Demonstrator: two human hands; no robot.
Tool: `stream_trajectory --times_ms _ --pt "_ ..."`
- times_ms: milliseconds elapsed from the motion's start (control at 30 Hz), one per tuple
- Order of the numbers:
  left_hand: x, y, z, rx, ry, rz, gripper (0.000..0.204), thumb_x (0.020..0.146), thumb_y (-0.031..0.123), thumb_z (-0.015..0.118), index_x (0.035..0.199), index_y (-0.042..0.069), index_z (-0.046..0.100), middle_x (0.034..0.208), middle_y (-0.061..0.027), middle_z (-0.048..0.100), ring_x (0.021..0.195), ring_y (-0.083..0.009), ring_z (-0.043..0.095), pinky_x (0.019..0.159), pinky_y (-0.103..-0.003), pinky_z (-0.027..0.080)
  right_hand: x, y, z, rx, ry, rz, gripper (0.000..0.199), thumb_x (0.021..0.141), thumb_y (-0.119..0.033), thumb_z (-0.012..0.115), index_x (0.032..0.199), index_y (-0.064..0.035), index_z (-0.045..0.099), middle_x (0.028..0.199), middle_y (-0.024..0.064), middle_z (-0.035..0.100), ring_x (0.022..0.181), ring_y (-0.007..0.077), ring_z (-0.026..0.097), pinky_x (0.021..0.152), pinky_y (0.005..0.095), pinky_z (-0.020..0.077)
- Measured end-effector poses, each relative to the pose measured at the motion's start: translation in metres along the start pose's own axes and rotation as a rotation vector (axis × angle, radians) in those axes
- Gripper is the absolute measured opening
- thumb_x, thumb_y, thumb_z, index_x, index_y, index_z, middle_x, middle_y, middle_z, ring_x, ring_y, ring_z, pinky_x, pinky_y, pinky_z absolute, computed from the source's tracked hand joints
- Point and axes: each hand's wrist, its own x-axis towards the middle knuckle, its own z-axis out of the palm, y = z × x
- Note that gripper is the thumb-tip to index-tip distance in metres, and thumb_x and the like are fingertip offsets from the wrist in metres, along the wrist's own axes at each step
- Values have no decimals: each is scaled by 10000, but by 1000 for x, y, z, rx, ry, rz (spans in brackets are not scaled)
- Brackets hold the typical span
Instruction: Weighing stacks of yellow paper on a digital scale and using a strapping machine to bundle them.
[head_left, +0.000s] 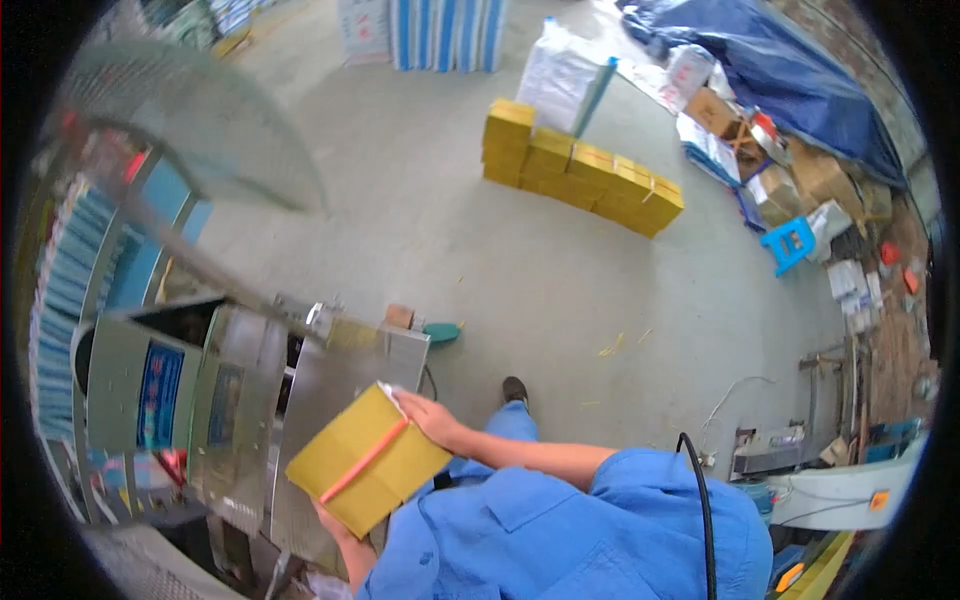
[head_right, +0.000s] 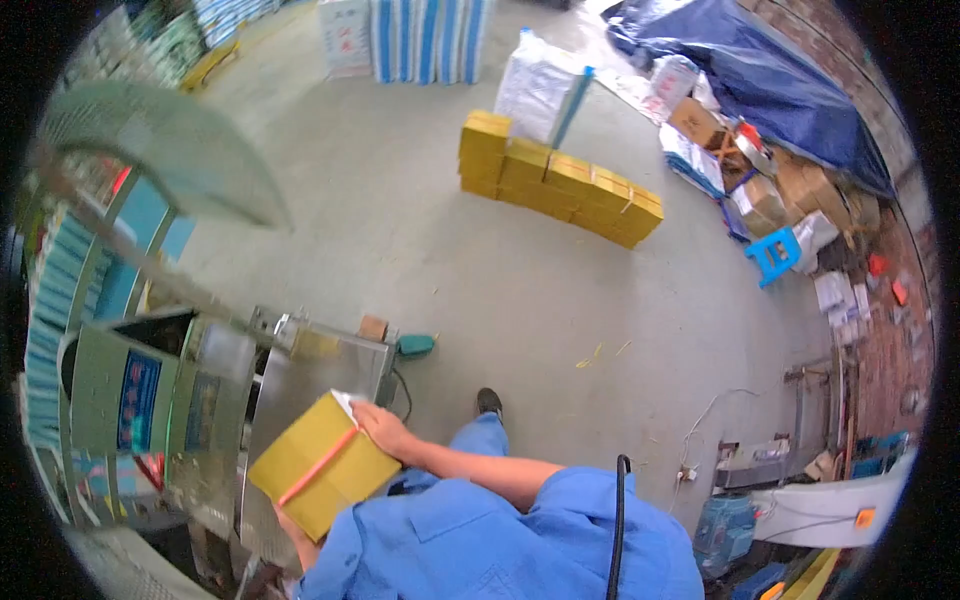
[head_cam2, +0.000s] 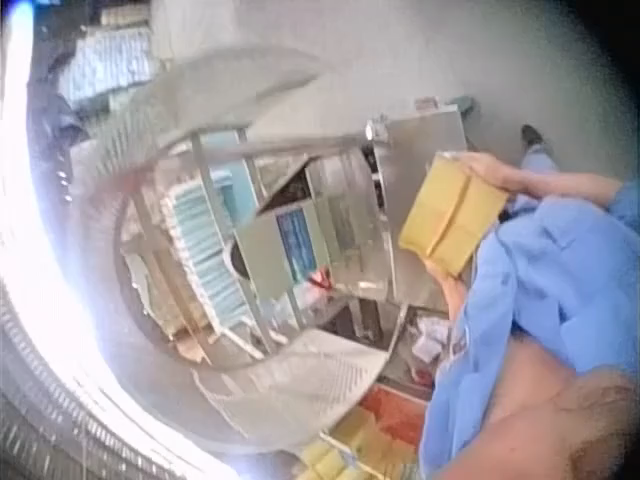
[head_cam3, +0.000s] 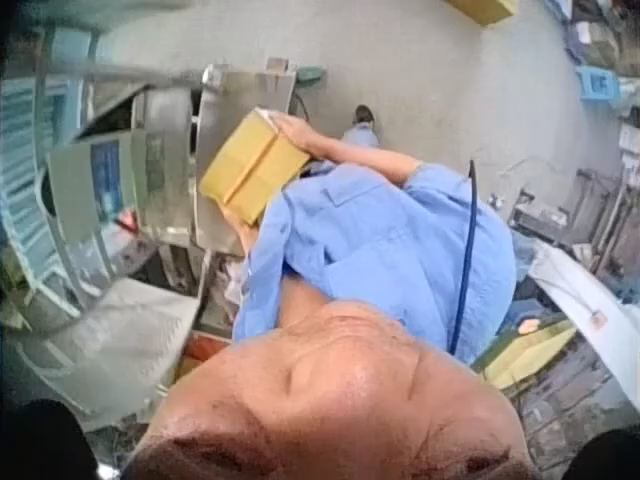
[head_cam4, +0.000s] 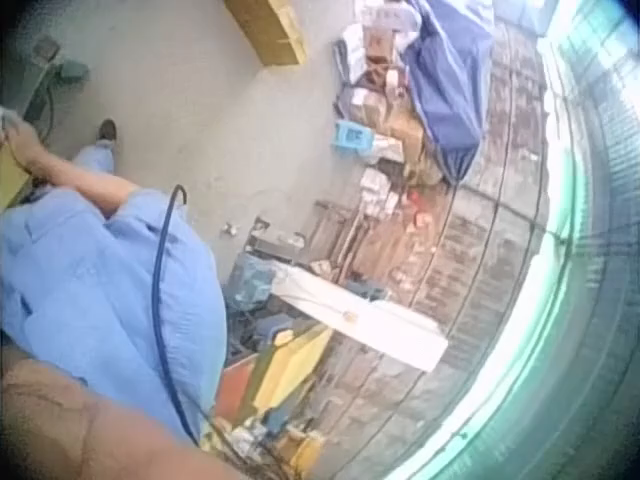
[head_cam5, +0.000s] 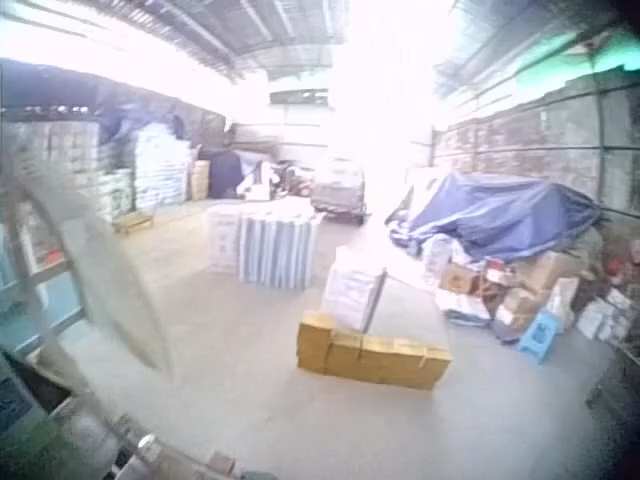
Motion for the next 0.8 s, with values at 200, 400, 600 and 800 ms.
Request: stream_trajectory --times_ms 200,400,600,800 --pt "-102 -133 269 -116 -13 -283 521 1034 456 365 1384 82 460 1298 -122 564 1117 -283 608 900 -420 539 -120 -86 -284 -8 157 211 464 1035 -298 432 1392 -10 497 1382 101 554 1260 201 512 1070 310 377" --pt "-72 -195 429 -42 -363 -405 546 1047 476 330 1370 66 490 1271 -102 595 1114 -228 615 914 -363 526 -150 -111 -457 208 381 196 466 1051 -309 404 1418 -27 463 1375 77 536 1231 172 512 1038 303 409" --pt "-68 -221 616 43 -462 -493 606 1043 522 298 1380 55 486 1286 -111 594 1124 -228 614 927 -347 520 -162 -204 -590 367 536 122 475 1046 -319 370 1402 -16 456 1317 117 555 1203 200 535 1001 333 452" --pt "-15 -236 752 158 -594 -579 626 1036 537 306 1395 49 463 1317 -118 569 1160 -227 590 953 -355 504 -115 -222 -692 516 609 140 427 1013 -339 428 1294 -36 538 1219 111 616 1082 205 619 890 340 529"
